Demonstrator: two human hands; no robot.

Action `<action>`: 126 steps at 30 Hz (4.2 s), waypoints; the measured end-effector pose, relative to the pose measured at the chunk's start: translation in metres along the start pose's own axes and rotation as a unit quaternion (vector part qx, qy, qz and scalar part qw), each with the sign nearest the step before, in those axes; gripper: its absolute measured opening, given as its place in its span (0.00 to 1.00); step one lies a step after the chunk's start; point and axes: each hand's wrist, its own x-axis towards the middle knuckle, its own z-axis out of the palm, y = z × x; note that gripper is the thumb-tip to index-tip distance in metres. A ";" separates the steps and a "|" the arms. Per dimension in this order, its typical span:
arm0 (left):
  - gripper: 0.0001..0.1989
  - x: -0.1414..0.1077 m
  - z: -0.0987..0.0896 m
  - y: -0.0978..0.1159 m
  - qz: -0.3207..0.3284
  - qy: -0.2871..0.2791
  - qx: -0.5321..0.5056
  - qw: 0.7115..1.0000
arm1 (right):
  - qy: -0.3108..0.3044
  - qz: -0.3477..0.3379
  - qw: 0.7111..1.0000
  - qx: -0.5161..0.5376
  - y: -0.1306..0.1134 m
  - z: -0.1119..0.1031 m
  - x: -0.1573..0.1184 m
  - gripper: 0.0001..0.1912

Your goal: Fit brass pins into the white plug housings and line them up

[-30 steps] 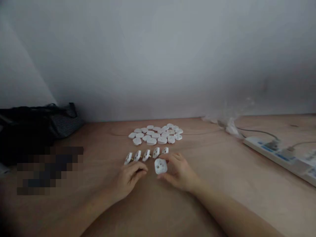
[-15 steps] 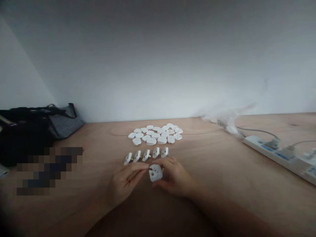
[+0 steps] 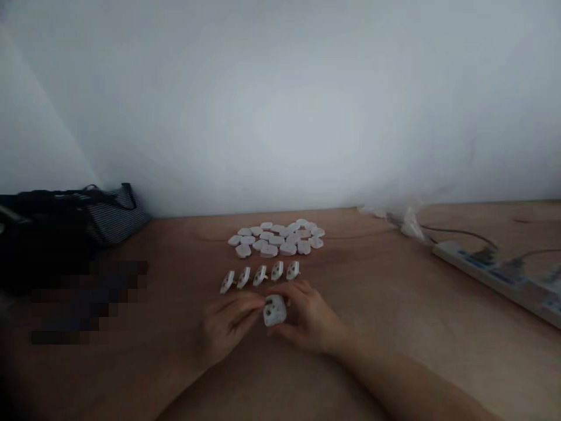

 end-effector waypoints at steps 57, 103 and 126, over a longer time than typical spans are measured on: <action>0.30 -0.005 0.002 -0.009 -0.118 -0.189 0.060 0.973 | -0.054 0.186 0.981 -0.026 0.007 -0.006 0.004 0.05; 0.24 -0.002 0.006 -0.005 -0.106 -0.087 0.069 0.988 | 0.048 0.222 0.923 0.310 0.000 0.012 0.002 0.12; 0.23 -0.004 0.006 -0.009 -0.164 -0.034 -0.019 0.986 | 0.005 0.238 0.870 0.432 -0.005 0.013 0.004 0.25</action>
